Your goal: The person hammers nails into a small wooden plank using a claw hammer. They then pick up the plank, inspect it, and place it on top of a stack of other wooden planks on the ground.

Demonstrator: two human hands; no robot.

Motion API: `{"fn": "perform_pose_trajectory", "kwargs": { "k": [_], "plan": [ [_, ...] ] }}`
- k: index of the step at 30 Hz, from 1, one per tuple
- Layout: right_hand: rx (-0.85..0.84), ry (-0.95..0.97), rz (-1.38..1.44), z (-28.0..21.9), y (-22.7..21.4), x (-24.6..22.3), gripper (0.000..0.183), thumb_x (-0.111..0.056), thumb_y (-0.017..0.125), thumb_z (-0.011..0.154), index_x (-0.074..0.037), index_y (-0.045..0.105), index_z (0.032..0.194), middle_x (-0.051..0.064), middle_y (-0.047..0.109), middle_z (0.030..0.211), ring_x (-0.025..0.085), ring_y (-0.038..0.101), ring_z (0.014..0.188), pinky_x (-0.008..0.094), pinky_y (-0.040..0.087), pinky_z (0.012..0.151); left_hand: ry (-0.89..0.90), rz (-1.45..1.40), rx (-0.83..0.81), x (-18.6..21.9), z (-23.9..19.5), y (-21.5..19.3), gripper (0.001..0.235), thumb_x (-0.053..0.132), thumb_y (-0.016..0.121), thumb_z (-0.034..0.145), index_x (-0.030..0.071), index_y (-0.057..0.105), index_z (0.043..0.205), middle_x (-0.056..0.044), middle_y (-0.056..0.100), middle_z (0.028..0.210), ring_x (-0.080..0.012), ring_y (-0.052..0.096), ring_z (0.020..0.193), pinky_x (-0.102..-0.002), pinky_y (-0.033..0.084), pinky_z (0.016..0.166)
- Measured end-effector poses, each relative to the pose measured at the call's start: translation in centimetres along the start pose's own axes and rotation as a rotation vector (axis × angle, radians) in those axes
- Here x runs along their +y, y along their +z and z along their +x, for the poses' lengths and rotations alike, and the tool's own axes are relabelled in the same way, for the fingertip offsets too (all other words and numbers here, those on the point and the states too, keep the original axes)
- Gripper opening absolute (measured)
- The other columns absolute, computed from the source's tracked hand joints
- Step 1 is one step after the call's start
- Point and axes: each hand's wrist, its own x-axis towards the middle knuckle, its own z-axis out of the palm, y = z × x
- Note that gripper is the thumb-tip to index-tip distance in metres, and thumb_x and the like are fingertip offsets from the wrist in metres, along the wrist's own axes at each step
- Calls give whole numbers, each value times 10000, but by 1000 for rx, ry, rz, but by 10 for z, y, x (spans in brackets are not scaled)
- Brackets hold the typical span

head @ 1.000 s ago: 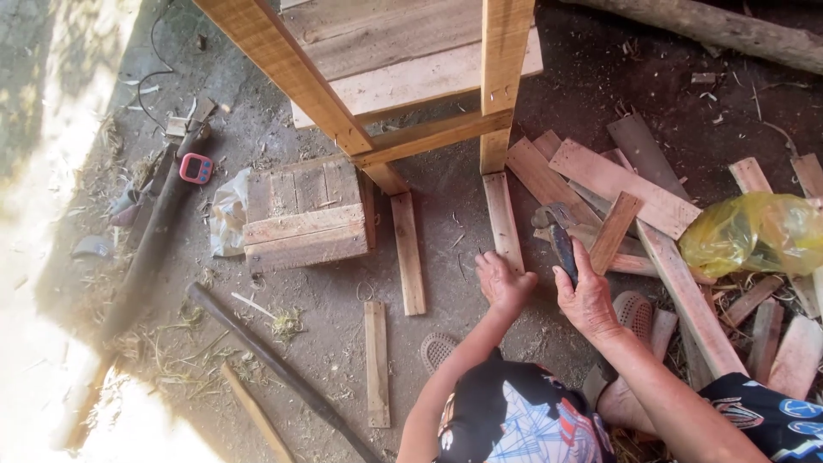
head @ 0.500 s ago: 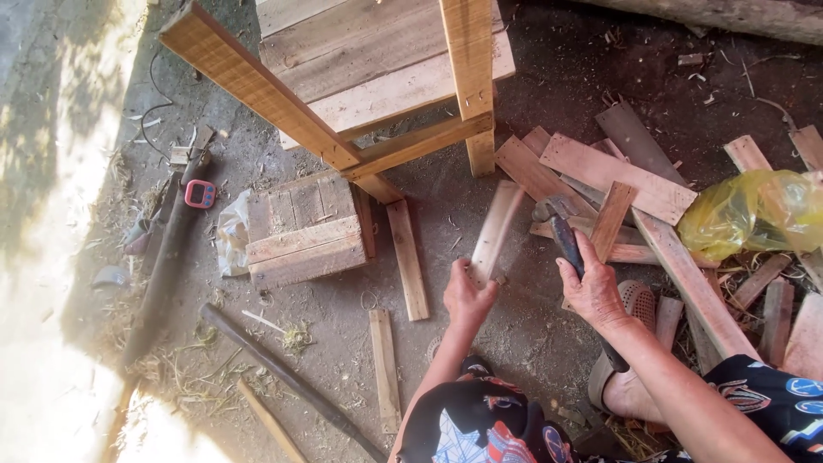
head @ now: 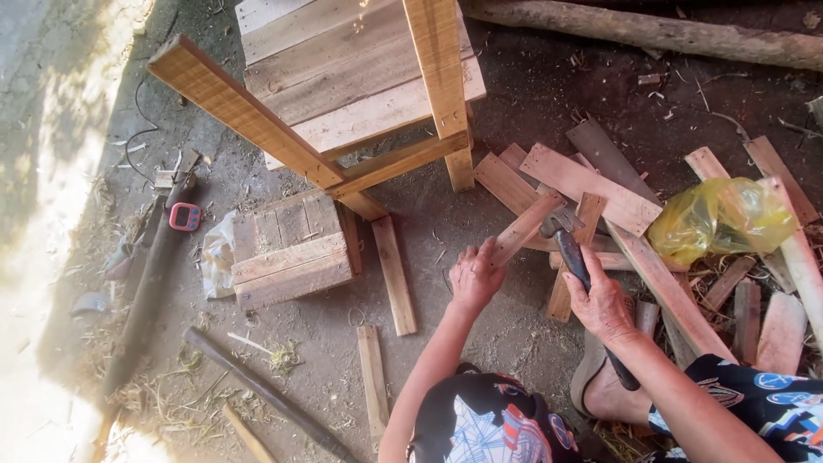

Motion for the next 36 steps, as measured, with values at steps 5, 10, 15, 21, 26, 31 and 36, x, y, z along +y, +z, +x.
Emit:
{"fn": "perform_pose_trajectory", "kwargs": {
  "k": [5, 10, 15, 21, 26, 31, 36],
  "plan": [
    [-2, 40, -7, 20, 0, 15, 568, -335, 652, 966, -307, 507, 1514, 336, 717, 1032, 493, 686, 1011, 571, 568, 795, 20, -3, -40, -3, 17, 13, 627, 408, 658, 823, 243, 556, 1419, -118, 639, 1000, -385, 696, 969, -545, 591, 817],
    [-37, 46, -4, 19, -2, -5, 566, -317, 649, 966, -297, 512, 1515, 364, 704, 1040, 511, 674, 1023, 582, 566, 808, 61, 16, -88, 0, 29, 38, 651, 401, 633, 845, 211, 500, 1454, -142, 647, 1041, -415, 707, 968, -558, 588, 828],
    [-14, -4, 54, 14, 1, -21, 564, -292, 667, 961, -260, 531, 1508, 355, 703, 1047, 511, 673, 1016, 596, 558, 776, 34, 4, -134, -1, 23, 50, 677, 414, 628, 851, 202, 463, 1472, -167, 649, 1044, -449, 708, 954, -584, 585, 831],
    [114, -299, 134, 13, -14, -61, 572, -217, 698, 949, -150, 566, 1502, 299, 703, 1122, 448, 681, 1025, 540, 556, 708, 58, 7, -95, -7, 28, 54, 675, 390, 644, 831, 213, 476, 1460, -155, 659, 1020, -438, 719, 931, -560, 591, 818],
    [68, -341, 145, 30, -50, -90, 575, -202, 706, 921, -118, 586, 1477, 321, 698, 1101, 471, 684, 1001, 547, 563, 692, 58, -9, -108, -1, 27, 35, 648, 394, 641, 844, 198, 504, 1446, -170, 677, 1047, -447, 720, 960, -563, 580, 838],
    [-240, -282, -226, 92, -177, -124, 543, -339, 434, 1002, -198, 384, 1523, 153, 650, 741, 294, 611, 440, 406, 635, 434, 131, -8, 12, 4, 16, -4, 639, 331, 614, 762, 254, 518, 1389, -128, 688, 1087, -429, 695, 804, -586, 520, 654],
    [-30, -487, -459, 129, -251, -102, 672, -230, 666, 957, -130, 443, 1582, 219, 750, 962, 353, 699, 493, 430, 629, 506, 193, 250, -220, 55, 5, -108, 698, 247, 529, 889, 121, 344, 1550, -150, 699, 1105, -249, 682, 847, -313, 549, 493]
  ]
}}
